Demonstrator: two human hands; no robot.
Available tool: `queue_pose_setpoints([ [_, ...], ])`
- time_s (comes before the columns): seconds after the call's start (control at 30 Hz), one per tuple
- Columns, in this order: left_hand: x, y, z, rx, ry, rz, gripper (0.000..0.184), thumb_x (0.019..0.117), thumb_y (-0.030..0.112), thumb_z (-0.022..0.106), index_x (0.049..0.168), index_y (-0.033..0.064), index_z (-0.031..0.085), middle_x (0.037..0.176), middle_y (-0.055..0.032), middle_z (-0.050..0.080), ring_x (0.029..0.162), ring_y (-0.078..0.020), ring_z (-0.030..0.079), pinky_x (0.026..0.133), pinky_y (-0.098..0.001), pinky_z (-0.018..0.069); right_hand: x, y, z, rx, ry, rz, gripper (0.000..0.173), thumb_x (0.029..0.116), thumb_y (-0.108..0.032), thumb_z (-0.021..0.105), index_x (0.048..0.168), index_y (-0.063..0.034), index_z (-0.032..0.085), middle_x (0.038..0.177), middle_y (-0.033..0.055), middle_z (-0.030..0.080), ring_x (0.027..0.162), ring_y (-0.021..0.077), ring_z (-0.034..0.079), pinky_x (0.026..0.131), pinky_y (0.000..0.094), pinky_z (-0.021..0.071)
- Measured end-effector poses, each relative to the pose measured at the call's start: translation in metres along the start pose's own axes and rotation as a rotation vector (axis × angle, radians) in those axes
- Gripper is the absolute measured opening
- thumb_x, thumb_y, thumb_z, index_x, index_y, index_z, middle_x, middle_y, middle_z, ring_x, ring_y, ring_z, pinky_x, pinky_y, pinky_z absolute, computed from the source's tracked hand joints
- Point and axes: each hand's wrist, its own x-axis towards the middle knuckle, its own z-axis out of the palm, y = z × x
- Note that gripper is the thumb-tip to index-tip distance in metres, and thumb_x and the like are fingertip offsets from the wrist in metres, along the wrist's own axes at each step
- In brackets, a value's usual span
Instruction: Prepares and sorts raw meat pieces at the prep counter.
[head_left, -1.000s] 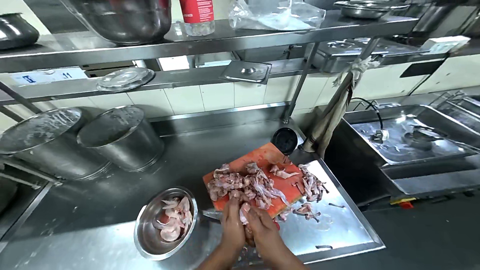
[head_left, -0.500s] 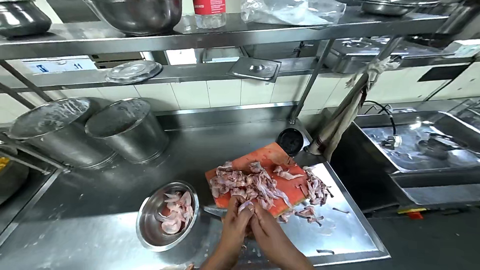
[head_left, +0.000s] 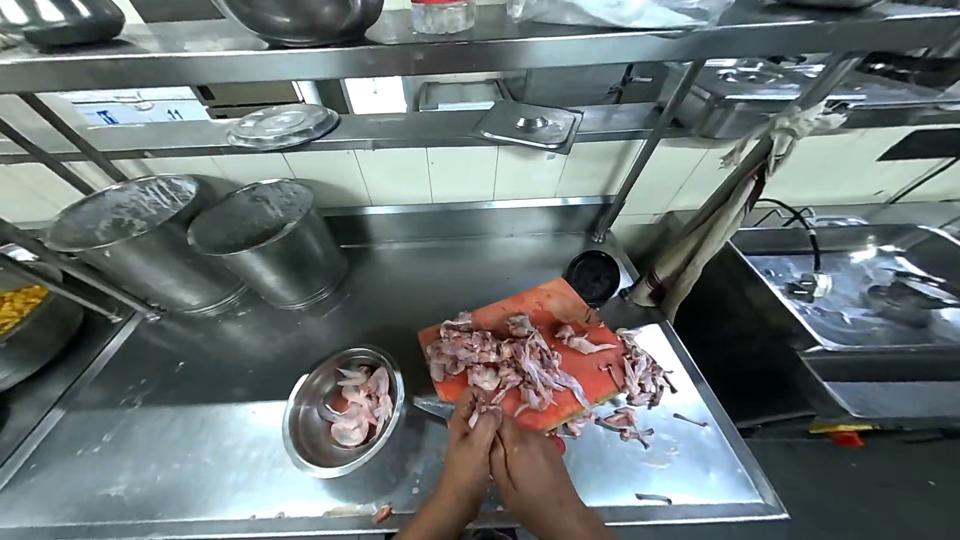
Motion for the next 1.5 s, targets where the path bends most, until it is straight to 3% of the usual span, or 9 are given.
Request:
queue_pose_setpoints([
  [0.2,0.009,-0.005,-0.011,0.113,0.090,0.009,0.027,0.0910,0.018,0.062,0.112,0.0005,0.058,0.097,-0.0087,0.065,0.089,-0.0158,0.065,0.079,-0.0319,0.0562,0.002,0.002,0.011,-0.034,-0.028,0.037,0.036,0.0997,-0.032,0.042,0.079,-0.0113,0.062,0.057,0.0038,0.058,0.053,0.0221,0.065,0.045,0.0428,0.0512],
  [0.3,0.014,-0.010,-0.018,0.076,0.186,-0.058,0.021,0.0933,0.012,0.058,0.109,-0.0012,0.058,0.076,-0.0055,0.060,0.063,-0.0125,0.060,0.059,-0.0294,0.0533,-0.004,-0.005,0.013,0.040,-0.126,0.078,0.035,0.0989,-0.033,0.047,0.086,-0.0080,0.068,0.063,0.0083,0.064,0.059,0.0273,0.069,0.050,0.0496,0.0544],
  [0.47,0.029,-0.023,-0.037,-0.105,0.153,-0.224,0.017,0.1071,0.011,0.043,0.116,0.0001,0.053,0.063,-0.0040,0.053,0.050,-0.0143,0.055,0.051,-0.0309,0.0523,-0.016,-0.004,0.017,0.079,-0.256,0.109,0.042,0.1021,-0.038,0.042,0.093,-0.0079,0.070,0.072,0.0108,0.068,0.069,0.0302,0.072,0.058,0.0529,0.0562],
  [0.7,0.029,-0.058,-0.063,0.673,-0.112,-0.030,0.043,0.0988,0.045,0.059,0.077,0.0099,0.072,0.089,-0.0016,0.066,0.092,-0.0146,0.063,0.089,-0.0370,0.0526,-0.004,0.017,0.008,0.056,-0.455,0.260,0.045,0.1044,-0.040,0.036,0.101,-0.0069,0.066,0.082,0.0143,0.070,0.082,0.0335,0.072,0.069,0.0551,0.0557],
  [0.83,0.028,-0.055,-0.060,0.645,-0.197,-0.147,0.051,0.1012,0.048,0.055,0.067,0.0120,0.065,0.060,0.0036,0.056,0.055,-0.0096,0.053,0.058,-0.0338,0.0471,0.000,0.019,0.007,0.064,-0.458,0.287,0.044,0.1043,-0.040,0.037,0.103,-0.0070,0.066,0.083,0.0139,0.070,0.082,0.0330,0.072,0.069,0.0549,0.0556],
  [1.03,0.038,-0.041,-0.076,0.349,-0.079,-0.199,0.036,0.0971,0.029,0.060,0.066,0.0105,0.064,0.062,0.0029,0.060,0.057,-0.0085,0.058,0.058,-0.0308,0.0507,-0.021,0.019,0.014,0.181,-0.383,0.255,0.042,0.1030,-0.033,0.041,0.097,-0.0024,0.069,0.077,0.0155,0.068,0.076,0.0345,0.071,0.068,0.0572,0.0555],
  [1.23,0.037,-0.052,-0.086,0.347,-0.095,-0.330,0.040,0.0996,0.035,0.062,0.070,0.0080,0.064,0.061,0.0043,0.054,0.053,-0.0061,0.049,0.054,-0.0281,0.0439,-0.030,0.008,0.013,0.145,-0.379,0.195,0.040,0.1032,-0.025,0.045,0.106,0.0054,0.070,0.082,0.0228,0.071,0.078,0.0423,0.072,0.070,0.0624,0.0555],
  [1.43,0.081,-0.003,-0.093,0.321,-0.164,-0.124,0.041,0.1058,0.038,0.049,0.107,0.0016,0.067,0.089,-0.0048,0.065,0.080,-0.0127,0.062,0.077,-0.0350,0.0548,0.034,0.043,-0.004,-0.018,-0.270,0.281,0.040,0.1056,-0.030,0.043,0.120,0.0010,0.064,0.091,0.0245,0.071,0.084,0.0457,0.071,0.072,0.0686,0.0539],
  [1.5,0.094,0.014,-0.118,0.529,-0.101,-0.064,0.038,0.1034,0.038,0.056,0.112,0.0031,0.069,0.101,-0.0089,0.069,0.092,-0.0168,0.067,0.088,-0.0397,0.0566,0.053,0.075,0.004,-0.098,-0.173,0.271,0.045,0.1048,-0.035,0.048,0.125,0.0007,0.065,0.112,0.0280,0.068,0.104,0.0488,0.067,0.086,0.0688,0.0529],
])
